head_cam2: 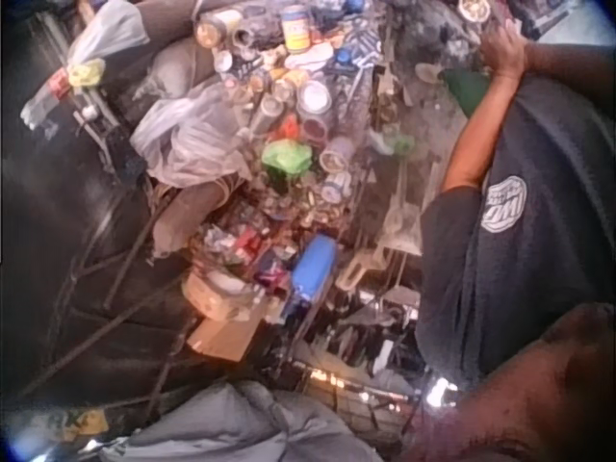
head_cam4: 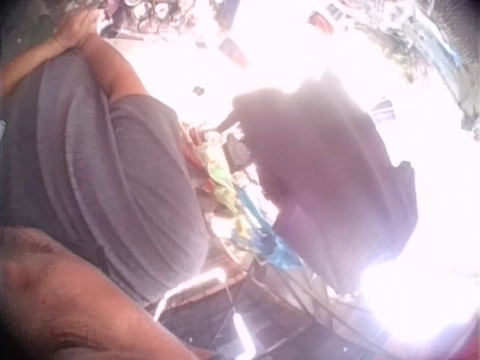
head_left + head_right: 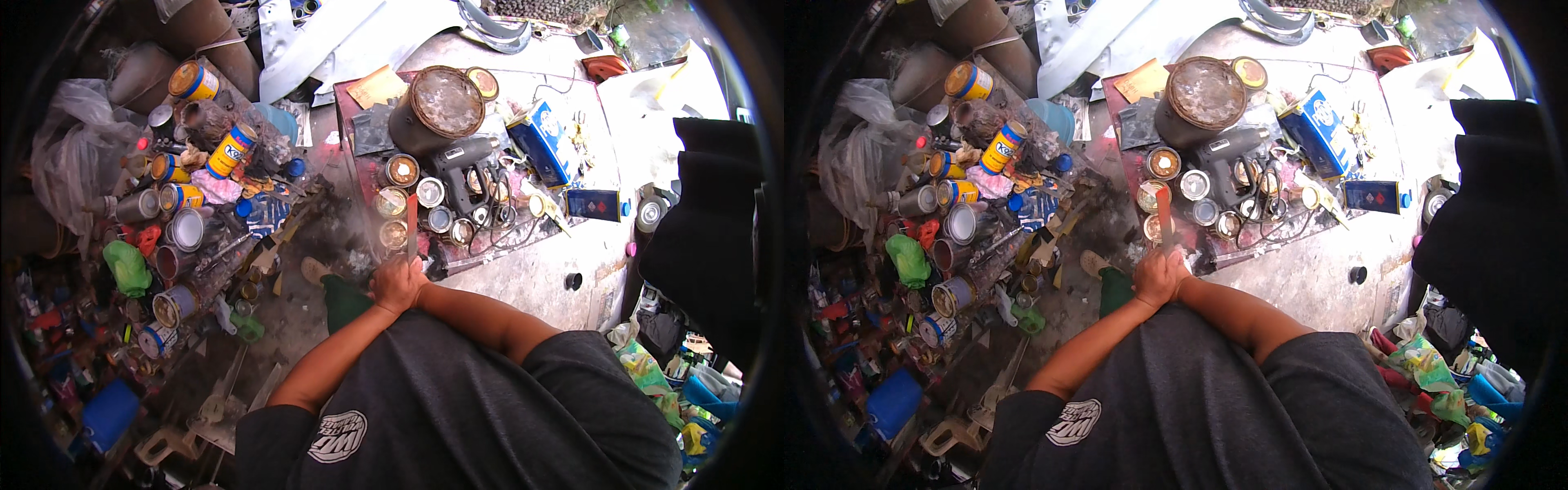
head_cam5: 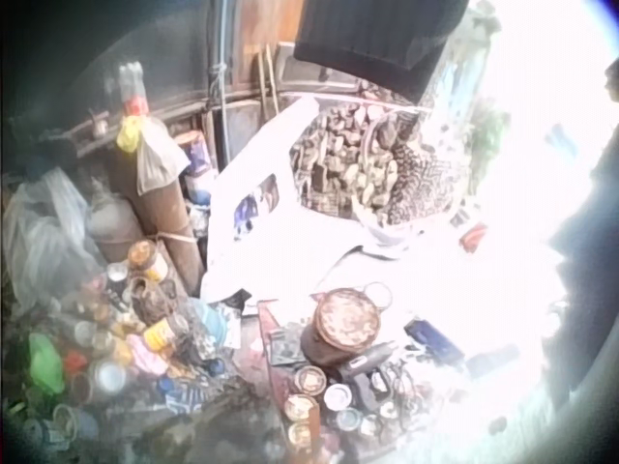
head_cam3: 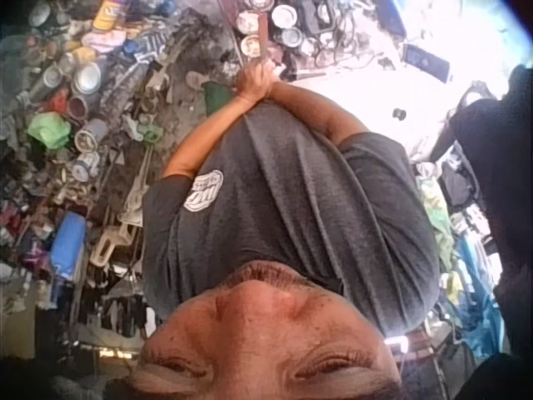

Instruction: The person opens several paint cans using a tool and stirs the contents with a stick. They move between different cans on a cluttered table, opening lids and mixing the paint inside.

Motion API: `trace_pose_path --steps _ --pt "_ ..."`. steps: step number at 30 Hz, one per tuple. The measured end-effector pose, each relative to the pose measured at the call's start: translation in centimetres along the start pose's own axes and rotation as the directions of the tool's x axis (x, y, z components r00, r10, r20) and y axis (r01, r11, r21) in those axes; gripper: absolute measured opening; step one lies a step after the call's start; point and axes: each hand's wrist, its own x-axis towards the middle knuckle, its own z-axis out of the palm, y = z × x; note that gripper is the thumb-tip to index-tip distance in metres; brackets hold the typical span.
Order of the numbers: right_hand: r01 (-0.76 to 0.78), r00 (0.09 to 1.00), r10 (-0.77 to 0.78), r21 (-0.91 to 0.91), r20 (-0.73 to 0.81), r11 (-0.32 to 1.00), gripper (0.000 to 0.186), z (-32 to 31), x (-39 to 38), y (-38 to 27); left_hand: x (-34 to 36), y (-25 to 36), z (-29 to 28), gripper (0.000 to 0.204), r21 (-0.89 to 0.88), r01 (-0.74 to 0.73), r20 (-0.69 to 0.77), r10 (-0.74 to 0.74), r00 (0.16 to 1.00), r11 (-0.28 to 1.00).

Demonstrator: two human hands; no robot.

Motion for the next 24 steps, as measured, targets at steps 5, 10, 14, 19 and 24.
trace_pose_path --steps 5,10,14,19,24 --pt "0.007 1.000 -0.007 0.023 0.008 1.000 0.041 -0.1 0.0 -0.3 0.9 0.8 -0.9 0.026 -0.061 -0.072 -0.018 0.071 0.997 0.996" --pt "0.020 1.000 -0.020 0.030 0.001 0.999 0.041 0.0 0.4 -0.3 0.2 0.3 -0.6 0.026 -0.029 -0.040 0.028 0.041 0.999 0.999" --pt "0.026 1.000 -0.026 -0.005 -0.012 1.000 0.041 -0.4 0.5 -0.1 0.9 1.4 -1.2 0.026 -0.040 -0.031 -0.023 0.031 0.999 0.999" --pt "0.033 0.999 -0.033 -0.053 -0.004 0.998 0.040 -0.6 0.4 -0.2 0.4 0.4 -0.5 0.026 0.011 -0.047 -0.048 0.048 0.998 0.999" --pt "-0.012 1.000 0.011 -0.035 -0.009 0.999 0.040 -0.9 0.5 -0.4 -1.1 1.0 -3.0 0.028 -0.105 -0.121 -0.283 0.087 0.955 0.987"
